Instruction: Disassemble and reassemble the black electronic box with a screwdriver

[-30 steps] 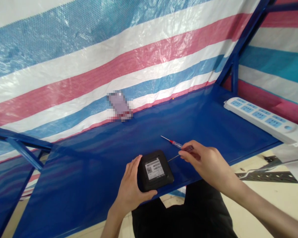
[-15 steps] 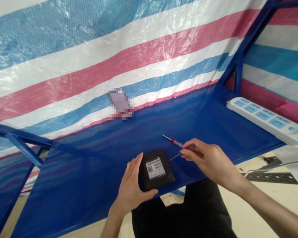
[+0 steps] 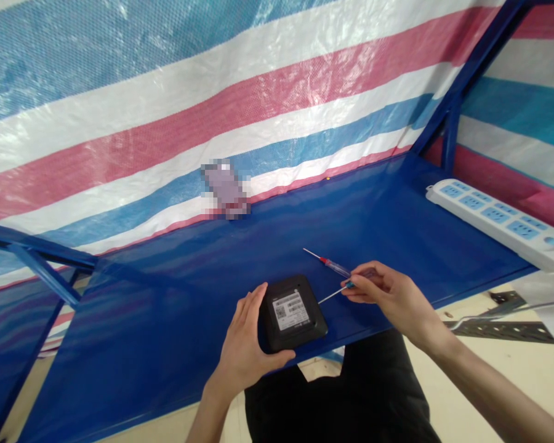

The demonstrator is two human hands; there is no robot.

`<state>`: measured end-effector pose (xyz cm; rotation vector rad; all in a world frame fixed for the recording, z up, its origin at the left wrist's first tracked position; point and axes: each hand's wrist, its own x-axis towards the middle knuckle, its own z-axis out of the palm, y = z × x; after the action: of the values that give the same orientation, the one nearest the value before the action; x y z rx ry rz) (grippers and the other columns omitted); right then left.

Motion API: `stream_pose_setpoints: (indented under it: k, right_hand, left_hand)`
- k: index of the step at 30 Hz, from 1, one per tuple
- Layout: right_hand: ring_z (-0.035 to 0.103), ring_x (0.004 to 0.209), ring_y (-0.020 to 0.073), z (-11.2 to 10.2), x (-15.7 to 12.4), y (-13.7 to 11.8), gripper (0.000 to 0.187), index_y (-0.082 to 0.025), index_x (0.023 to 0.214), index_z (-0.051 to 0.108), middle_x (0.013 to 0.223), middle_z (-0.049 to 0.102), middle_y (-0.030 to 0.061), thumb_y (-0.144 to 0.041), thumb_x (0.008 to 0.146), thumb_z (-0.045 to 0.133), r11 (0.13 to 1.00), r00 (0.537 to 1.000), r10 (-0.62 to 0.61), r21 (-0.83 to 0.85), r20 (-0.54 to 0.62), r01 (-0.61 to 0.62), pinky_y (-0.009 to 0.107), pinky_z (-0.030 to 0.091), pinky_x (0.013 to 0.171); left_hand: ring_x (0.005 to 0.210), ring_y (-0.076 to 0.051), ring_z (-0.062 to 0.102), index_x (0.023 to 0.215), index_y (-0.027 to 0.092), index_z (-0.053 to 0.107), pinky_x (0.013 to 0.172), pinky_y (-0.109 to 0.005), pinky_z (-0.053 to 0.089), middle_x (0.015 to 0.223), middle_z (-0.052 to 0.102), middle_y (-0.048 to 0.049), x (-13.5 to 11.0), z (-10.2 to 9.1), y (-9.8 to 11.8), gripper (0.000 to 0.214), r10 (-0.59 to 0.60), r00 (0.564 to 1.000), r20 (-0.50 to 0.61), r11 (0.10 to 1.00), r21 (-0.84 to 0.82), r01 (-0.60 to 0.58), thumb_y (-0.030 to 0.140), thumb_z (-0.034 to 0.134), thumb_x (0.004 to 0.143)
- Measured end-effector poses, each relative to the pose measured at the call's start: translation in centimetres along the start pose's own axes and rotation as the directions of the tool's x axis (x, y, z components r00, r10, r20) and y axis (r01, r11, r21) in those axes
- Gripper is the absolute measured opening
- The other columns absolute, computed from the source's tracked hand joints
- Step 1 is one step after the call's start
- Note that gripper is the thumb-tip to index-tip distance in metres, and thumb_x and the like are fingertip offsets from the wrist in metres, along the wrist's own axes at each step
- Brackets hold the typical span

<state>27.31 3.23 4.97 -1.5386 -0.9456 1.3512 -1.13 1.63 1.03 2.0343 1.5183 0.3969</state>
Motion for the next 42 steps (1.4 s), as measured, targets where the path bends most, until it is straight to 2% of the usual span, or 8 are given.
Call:
stream_pose_setpoints:
  k: [3, 6, 10, 18, 24, 30, 38, 42]
  right_hand:
    - [0.077, 0.078, 0.0261, -0.1, 0.0, 0.9, 0.054, -0.019, 0.086, 0.061, 0.082, 0.078, 0.0095, -0.063, 0.062, 0.081, 0.993, 0.997, 0.069, 0.092, -0.025, -0.067, 0.037, 0.065, 0.078]
    - [0.077, 0.078, 0.0267, 0.1, -0.3, 1.4, 0.057, -0.019, 0.085, 0.060, 0.080, 0.078, 0.0093, -0.064, 0.057, 0.082, 0.988, 0.994, 0.102, 0.117, -0.041, -0.097, 0.038, 0.064, 0.080]
    - [0.077, 0.073, 0.0256, 0.8, -0.9, 1.4, 0.059, -0.019, 0.083, 0.062, 0.074, 0.077, 0.0066, -0.068, 0.055, 0.081, 0.997, 0.997, 0.069, 0.036, -0.026, -0.068, 0.036, 0.065, 0.074]
    - [0.077, 0.074, 0.0262, 0.9, -1.2, 0.5, 0.058, -0.019, 0.085, 0.062, 0.075, 0.077, 0.0073, -0.071, 0.062, 0.074, 0.992, 1.000, -0.001, -0.126, -0.025, -0.002, 0.036, 0.064, 0.074]
    - [0.077, 0.074, 0.0278, 1.2, -1.7, -0.5, 0.046, -0.022, 0.084, 0.060, 0.075, 0.077, 0.0074, -0.064, 0.071, 0.070, 0.974, 0.998, -0.052, -0.223, -0.043, 0.041, 0.039, 0.065, 0.073]
    - [0.077, 0.078, 0.0272, 1.6, -2.3, -1.1, 0.021, -0.027, 0.087, 0.059, 0.077, 0.079, 0.0040, -0.047, 0.083, 0.061, 0.886, 0.989, -0.146, -0.446, -0.014, 0.124, 0.037, 0.063, 0.070]
    - [0.077, 0.075, 0.0258, 1.8, -2.8, -1.9, 0.017, -0.029, 0.089, 0.058, 0.076, 0.078, 0.0013, -0.045, 0.086, 0.057, 0.788, 0.969, -0.247, -0.575, 0.031, 0.219, 0.034, 0.059, 0.065]
    - [0.077, 0.074, 0.0241, 2.4, -3.1, -2.5, 0.011, -0.029, 0.090, 0.060, 0.082, 0.079, 0.0004, -0.038, 0.086, 0.054, 0.720, 0.932, -0.335, -0.600, 0.141, 0.349, 0.032, 0.058, 0.065]
  left_hand:
    - [0.143, -0.038, 0.031, 0.151, 0.022, 0.020, 0.114, -0.057, 0.033, 0.153, 0.039, -0.0130, 0.0, 0.1, -0.1, 0.107, 0.005, 1.000, 0.009, 1.000, 0.000, -0.005, 0.031, 0.082, 0.064]
    - [0.143, -0.037, 0.032, 0.151, 0.022, 0.020, 0.115, -0.057, 0.033, 0.153, 0.039, -0.0135, 0.0, 0.1, -0.1, 0.108, 0.013, 1.000, 0.007, 1.000, 0.005, -0.013, 0.031, 0.082, 0.063]
    - [0.141, -0.038, 0.034, 0.151, 0.022, 0.021, 0.112, -0.057, 0.036, 0.152, 0.041, -0.0133, 0.0, 0.0, 0.0, 0.107, 0.017, 1.000, -0.003, 1.000, 0.016, -0.017, 0.030, 0.081, 0.063]
    - [0.137, -0.038, 0.040, 0.148, 0.019, 0.024, 0.109, -0.056, 0.040, 0.147, 0.044, -0.0153, 0.1, 0.0, 0.4, 0.104, 0.019, 0.999, -0.027, 1.000, 0.013, -0.019, 0.031, 0.080, 0.061]
    - [0.134, -0.037, 0.042, 0.146, 0.019, 0.025, 0.109, -0.056, 0.040, 0.144, 0.045, -0.0156, 0.3, -0.2, 0.7, 0.103, 0.024, 0.999, -0.034, 1.000, 0.012, -0.024, 0.030, 0.080, 0.060]
    - [0.135, -0.037, 0.041, 0.144, 0.014, 0.027, 0.112, -0.054, 0.039, 0.146, 0.045, -0.0179, 0.5, -0.4, 1.1, 0.102, 0.004, 1.000, -0.016, 0.999, 0.036, -0.004, 0.028, 0.080, 0.058]
    - [0.137, -0.038, 0.040, 0.145, 0.010, 0.028, 0.113, -0.055, 0.037, 0.148, 0.044, -0.0205, 0.7, -0.7, 1.4, 0.103, -0.001, 1.000, 0.006, 0.999, 0.047, 0.001, 0.029, 0.079, 0.058]
    - [0.137, -0.039, 0.041, 0.146, 0.014, 0.029, 0.111, -0.057, 0.038, 0.146, 0.046, -0.0195, 1.0, -1.1, 1.8, 0.105, 0.013, 1.000, 0.021, 0.999, 0.042, -0.014, 0.028, 0.080, 0.055]
